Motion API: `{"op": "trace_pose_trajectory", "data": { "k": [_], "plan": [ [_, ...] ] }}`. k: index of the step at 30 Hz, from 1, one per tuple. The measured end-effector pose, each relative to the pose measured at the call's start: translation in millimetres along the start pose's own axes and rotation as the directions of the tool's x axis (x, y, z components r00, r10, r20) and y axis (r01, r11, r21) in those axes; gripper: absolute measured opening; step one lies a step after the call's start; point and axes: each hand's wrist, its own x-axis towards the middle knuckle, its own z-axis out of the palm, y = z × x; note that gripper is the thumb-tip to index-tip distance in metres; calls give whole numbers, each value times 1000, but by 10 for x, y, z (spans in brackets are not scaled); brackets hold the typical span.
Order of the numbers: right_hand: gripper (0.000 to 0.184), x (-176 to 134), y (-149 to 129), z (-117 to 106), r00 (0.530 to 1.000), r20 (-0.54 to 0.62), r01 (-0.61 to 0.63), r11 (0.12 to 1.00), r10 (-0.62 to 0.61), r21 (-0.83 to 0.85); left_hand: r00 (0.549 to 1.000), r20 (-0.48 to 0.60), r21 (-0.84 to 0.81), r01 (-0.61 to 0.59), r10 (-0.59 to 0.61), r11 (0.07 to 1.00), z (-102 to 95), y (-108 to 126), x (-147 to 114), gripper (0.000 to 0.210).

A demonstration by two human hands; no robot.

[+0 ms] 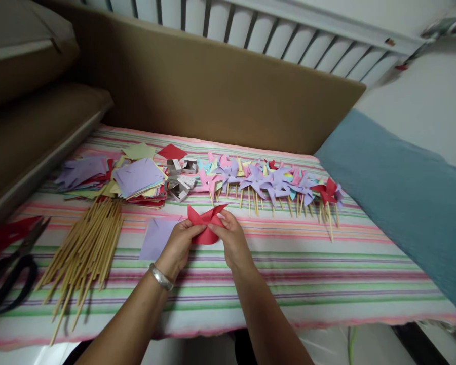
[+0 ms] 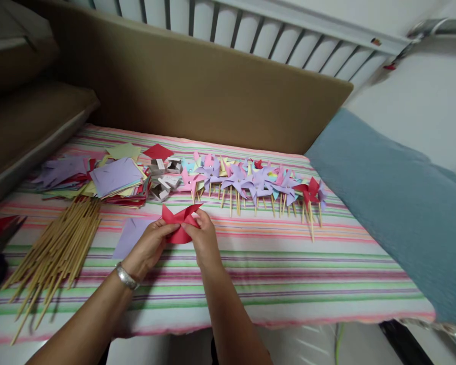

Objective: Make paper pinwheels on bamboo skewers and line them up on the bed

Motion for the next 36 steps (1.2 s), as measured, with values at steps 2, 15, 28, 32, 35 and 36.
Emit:
{"op": "trace_pose_trajectory", "data": {
  "k": [2, 15, 28, 32, 35, 36],
  "plan": [
    [48, 2, 9, -4, 1000, 6, -14, 999, 14, -34, 998, -57, 8, 0, 0, 1000, -25, 21, 11, 9],
    [20, -136, 7, -100, 734, 364, 652, 444, -573, -615, 970, -239, 34, -29, 36, 999, -228, 245, 112, 13],
    [44, -93, 58, -179, 731, 522, 678, 382, -440, -627, 980, -200, 10, 15, -13, 1000, -268, 321, 92, 15],
    [54, -125, 29, -150, 774, 523, 630, 509, -355, -587, 978, -205, 0, 25, -24, 1000, -265, 328, 86, 15],
    [56, -135, 19, -137, 790, 510, 601, 590, -340, -539, 980, -197, 47, 34, -24, 998, -252, 322, 86, 14],
    [55, -134, 19, -135, 794, 503, 596, 604, -342, -530, 979, -201, 69, 28, -14, 997, -249, 315, 89, 14]
  ]
}}
